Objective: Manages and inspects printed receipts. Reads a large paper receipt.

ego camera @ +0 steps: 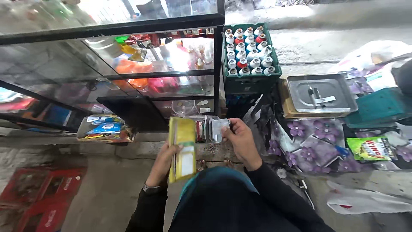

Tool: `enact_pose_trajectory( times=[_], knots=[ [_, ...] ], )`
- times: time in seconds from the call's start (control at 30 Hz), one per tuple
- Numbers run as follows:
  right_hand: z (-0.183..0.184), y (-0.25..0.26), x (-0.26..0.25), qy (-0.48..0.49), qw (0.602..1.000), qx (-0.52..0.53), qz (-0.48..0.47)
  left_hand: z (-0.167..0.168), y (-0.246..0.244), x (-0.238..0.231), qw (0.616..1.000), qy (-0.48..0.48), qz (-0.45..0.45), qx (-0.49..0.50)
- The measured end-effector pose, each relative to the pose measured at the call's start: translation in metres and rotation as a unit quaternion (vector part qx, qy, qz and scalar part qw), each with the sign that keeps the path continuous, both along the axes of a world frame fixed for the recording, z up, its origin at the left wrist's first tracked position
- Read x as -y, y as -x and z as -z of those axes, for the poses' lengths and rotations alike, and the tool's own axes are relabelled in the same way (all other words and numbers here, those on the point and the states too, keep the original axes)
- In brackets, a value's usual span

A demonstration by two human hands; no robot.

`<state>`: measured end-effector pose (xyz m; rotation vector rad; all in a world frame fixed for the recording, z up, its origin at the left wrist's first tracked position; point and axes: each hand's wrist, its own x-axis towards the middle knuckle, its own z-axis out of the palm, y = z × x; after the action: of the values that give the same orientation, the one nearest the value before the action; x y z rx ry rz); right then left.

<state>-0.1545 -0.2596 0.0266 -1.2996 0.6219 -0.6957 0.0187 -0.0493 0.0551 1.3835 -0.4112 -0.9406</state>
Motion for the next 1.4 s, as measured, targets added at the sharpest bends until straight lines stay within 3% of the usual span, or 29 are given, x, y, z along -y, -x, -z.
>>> enact_pose_trajectory(
  times=[0.1,0.17,0.23,0.37,0.43,0.47,0.53,0.63,0.8,0.87,1.07,1.2,1.4],
  knots=[
    [0.002,0.003,0.001,-0.046,0.999,0.005,0.014,0.006,-0.022,0.04,0.994,-0.042,-0.098,0.04],
    [0.005,0.002,-0.002,-0.056,0.998,0.008,0.014,0.024,-0.035,0.058,0.994,-0.048,-0.078,0.066],
    [0.005,0.002,-0.003,-0.052,0.999,0.005,0.007,0.036,-0.037,0.07,0.981,-0.108,-0.052,0.155],
    [0.004,0.003,-0.005,-0.01,1.0,-0.013,-0.007,0.04,-0.018,0.078,0.861,-0.225,-0.094,0.447],
    [0.002,0.003,-0.006,0.025,0.999,-0.029,-0.006,0.042,-0.012,0.074,0.811,-0.183,-0.124,0.542],
    [0.0,0.002,-0.006,0.037,0.999,-0.036,-0.007,0.04,-0.009,0.071,0.807,-0.139,-0.129,0.559],
    [-0.003,0.002,-0.009,0.055,0.997,-0.048,-0.006,0.029,0.003,0.063,0.859,-0.045,-0.089,0.502],
    [-0.007,0.001,-0.015,0.087,0.995,-0.049,-0.006,0.014,0.023,0.058,0.963,0.084,0.044,0.252],
    [-0.01,-0.004,-0.022,0.114,0.993,0.0,0.009,0.011,0.047,0.062,0.988,0.15,0.045,-0.01],
    [-0.008,-0.005,-0.023,0.129,0.992,0.013,0.014,0.01,0.05,0.063,0.989,0.144,0.017,-0.013],
    [-0.002,-0.006,-0.027,0.141,0.987,0.078,-0.022,0.006,0.048,0.059,0.983,0.134,-0.063,0.109],
    [0.0,-0.006,-0.025,0.116,0.987,0.103,-0.046,0.0,0.046,0.049,0.967,0.15,-0.05,0.198],
    [-0.002,-0.009,-0.027,0.059,0.988,0.137,-0.041,-0.004,0.048,0.047,0.972,0.169,-0.031,0.16]
  ],
)
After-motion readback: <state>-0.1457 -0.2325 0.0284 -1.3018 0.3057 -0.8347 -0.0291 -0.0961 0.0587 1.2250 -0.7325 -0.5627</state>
